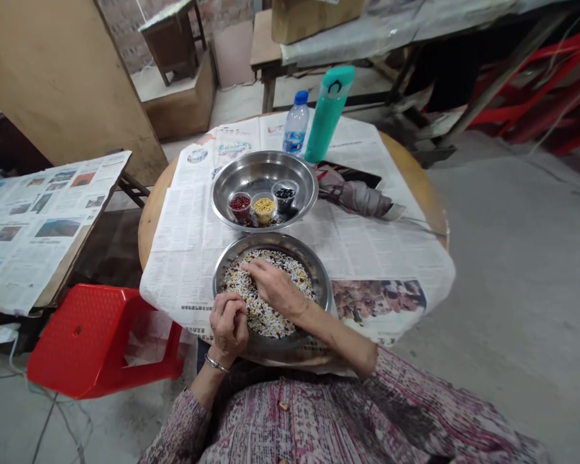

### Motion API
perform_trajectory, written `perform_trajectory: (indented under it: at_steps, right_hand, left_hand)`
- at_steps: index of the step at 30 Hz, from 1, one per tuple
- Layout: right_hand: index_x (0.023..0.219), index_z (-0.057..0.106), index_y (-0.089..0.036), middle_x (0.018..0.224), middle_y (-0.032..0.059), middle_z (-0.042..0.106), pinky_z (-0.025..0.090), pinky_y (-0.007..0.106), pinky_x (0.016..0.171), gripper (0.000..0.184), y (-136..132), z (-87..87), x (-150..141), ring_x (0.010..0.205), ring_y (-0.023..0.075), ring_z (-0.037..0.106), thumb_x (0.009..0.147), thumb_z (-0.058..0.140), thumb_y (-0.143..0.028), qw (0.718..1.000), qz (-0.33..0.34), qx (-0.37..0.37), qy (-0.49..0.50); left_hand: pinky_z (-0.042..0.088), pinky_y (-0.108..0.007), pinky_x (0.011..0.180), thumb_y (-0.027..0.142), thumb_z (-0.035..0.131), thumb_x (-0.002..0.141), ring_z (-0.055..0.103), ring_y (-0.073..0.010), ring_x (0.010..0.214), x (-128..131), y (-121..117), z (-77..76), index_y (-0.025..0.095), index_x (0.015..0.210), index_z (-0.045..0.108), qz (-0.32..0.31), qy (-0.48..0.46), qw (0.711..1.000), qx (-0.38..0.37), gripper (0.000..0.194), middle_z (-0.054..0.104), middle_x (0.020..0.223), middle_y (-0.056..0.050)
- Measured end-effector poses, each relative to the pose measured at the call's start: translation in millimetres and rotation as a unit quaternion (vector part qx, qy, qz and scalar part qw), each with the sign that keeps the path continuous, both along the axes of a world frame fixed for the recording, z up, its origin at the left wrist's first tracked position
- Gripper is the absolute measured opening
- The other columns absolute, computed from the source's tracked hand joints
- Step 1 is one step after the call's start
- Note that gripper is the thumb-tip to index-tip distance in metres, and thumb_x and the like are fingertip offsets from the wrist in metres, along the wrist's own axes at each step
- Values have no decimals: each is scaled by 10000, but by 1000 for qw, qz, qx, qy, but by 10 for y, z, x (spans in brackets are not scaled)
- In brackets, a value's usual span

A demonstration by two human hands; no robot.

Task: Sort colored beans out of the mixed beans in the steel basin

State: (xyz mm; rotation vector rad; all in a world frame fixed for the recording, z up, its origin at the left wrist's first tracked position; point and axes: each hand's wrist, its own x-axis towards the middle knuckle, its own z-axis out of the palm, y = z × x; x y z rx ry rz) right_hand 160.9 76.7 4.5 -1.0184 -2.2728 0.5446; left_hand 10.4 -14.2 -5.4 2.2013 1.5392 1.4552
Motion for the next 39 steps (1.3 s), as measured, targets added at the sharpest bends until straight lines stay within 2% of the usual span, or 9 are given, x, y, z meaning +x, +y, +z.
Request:
perform_trajectory:
  at_steps: [3,6,10,13,18,25,31,34,39]
  right_hand:
    - [1244,571,-191,1164,123,621,498,445,958,317,68,62,160,1102,276,561,946,487,-263,992,-105,32,-70]
    - [1202,595,-182,1134,146,616,515,469,892,425,-4,55,287,1080,321,551,878,605,-456,982,-117,28,-146]
    - [1075,635,-192,1050,109,633,524,369,822,212,-191,-46,268,957,241,613,898,549,-273,990,-62,-30,-120]
    - [940,672,-183,928,70,679,506,314,810,222,-254,-61,155,862,191,645,836,487,-120,992,-52,-104,-53]
    - [860,700,-191,741,-1,700,491,273,680,195,-288,42,-34,686,156,635,794,520,-155,967,-41,-246,49]
    - [936,680,-176,965,81,689,497,348,842,155,-307,-58,-234,919,198,586,887,536,-149,988,139,-64,-3]
    - [1059,671,-185,1132,108,646,437,441,948,190,3,55,-224,1117,265,500,926,544,-234,980,133,81,-124]
    - [996,675,-181,1099,113,639,434,425,940,200,141,100,-79,1075,256,520,951,485,-224,979,92,85,-158]
    - [977,668,-180,957,88,638,485,326,809,233,160,41,297,884,198,593,942,439,-156,986,37,-19,-159]
  left_hand:
    - [492,-325,770,32,460,839,570,-174,837,-1,-4,0,184,804,549,3,-3,1000,-7,180,604,864,-56]
    - [496,-326,770,34,460,837,574,-176,837,-3,-3,1,184,801,551,0,-7,1000,-6,179,609,864,-58]
    - [496,-325,767,36,456,838,566,-175,822,1,7,2,184,803,557,1,0,1000,-2,183,609,857,-58]
    - [495,-318,771,31,461,843,563,-170,822,3,5,-9,182,807,556,-1,-4,1000,2,183,607,855,-54]
    - [498,-346,851,49,481,874,554,-186,936,0,-30,-40,173,911,561,22,-21,1000,6,153,595,976,-79]
    - [485,-416,928,109,472,926,523,-223,1078,23,-51,-33,162,1057,546,84,-31,996,25,159,550,1116,-121]
    - [482,-425,937,93,471,921,516,-223,1080,25,-43,-22,161,1031,540,73,-31,997,12,147,536,1119,-122]
    - [485,-419,935,83,466,919,521,-219,1071,19,-41,-16,164,1019,538,67,-35,997,-3,147,537,1108,-119]
    - [482,-400,938,61,479,908,527,-211,1061,19,-31,-5,164,1007,539,51,-35,998,-8,155,555,1073,-108]
